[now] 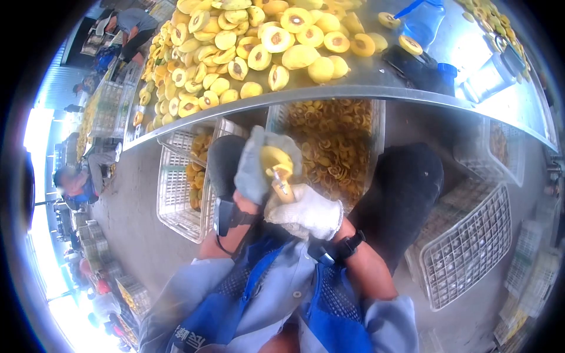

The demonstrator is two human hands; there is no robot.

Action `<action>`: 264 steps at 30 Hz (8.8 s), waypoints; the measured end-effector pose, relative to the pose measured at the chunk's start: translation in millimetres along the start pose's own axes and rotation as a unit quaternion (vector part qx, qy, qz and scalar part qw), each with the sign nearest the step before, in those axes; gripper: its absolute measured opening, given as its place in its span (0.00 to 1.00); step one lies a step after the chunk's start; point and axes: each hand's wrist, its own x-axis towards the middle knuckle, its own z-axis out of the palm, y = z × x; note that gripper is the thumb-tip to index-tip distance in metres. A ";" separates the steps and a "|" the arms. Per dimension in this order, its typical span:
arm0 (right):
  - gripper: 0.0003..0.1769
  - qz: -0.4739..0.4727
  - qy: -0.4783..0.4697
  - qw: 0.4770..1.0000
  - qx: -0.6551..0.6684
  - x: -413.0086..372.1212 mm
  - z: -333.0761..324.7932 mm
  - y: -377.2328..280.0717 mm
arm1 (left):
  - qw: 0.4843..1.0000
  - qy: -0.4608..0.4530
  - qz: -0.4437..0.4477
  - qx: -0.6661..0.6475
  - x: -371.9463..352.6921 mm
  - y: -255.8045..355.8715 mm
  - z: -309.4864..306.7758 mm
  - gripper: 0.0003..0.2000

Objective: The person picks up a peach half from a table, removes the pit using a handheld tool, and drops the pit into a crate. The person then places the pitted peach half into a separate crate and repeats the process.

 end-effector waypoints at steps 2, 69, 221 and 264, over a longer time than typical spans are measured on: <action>0.13 -0.018 0.015 1.000 -0.012 -0.8 -2.3 1.4 | 0.986 0.067 0.073 0.132 -2.8 33.5 -4.8 0.17; 0.14 0.014 0.155 0.964 -0.213 21.0 -9.8 18.7 | 0.897 0.037 -0.015 0.441 14.5 2.8 -14.8 0.14; 0.11 -0.036 0.145 0.982 -0.115 9.8 -1.3 -3.4 | 0.474 0.196 0.184 0.839 197.7 111.5 -63.3 0.42; 0.12 -0.200 0.308 0.925 0.092 9.9 -0.9 -11.2 | 0.930 -0.012 0.048 0.363 -6.4 3.0 -20.9 0.39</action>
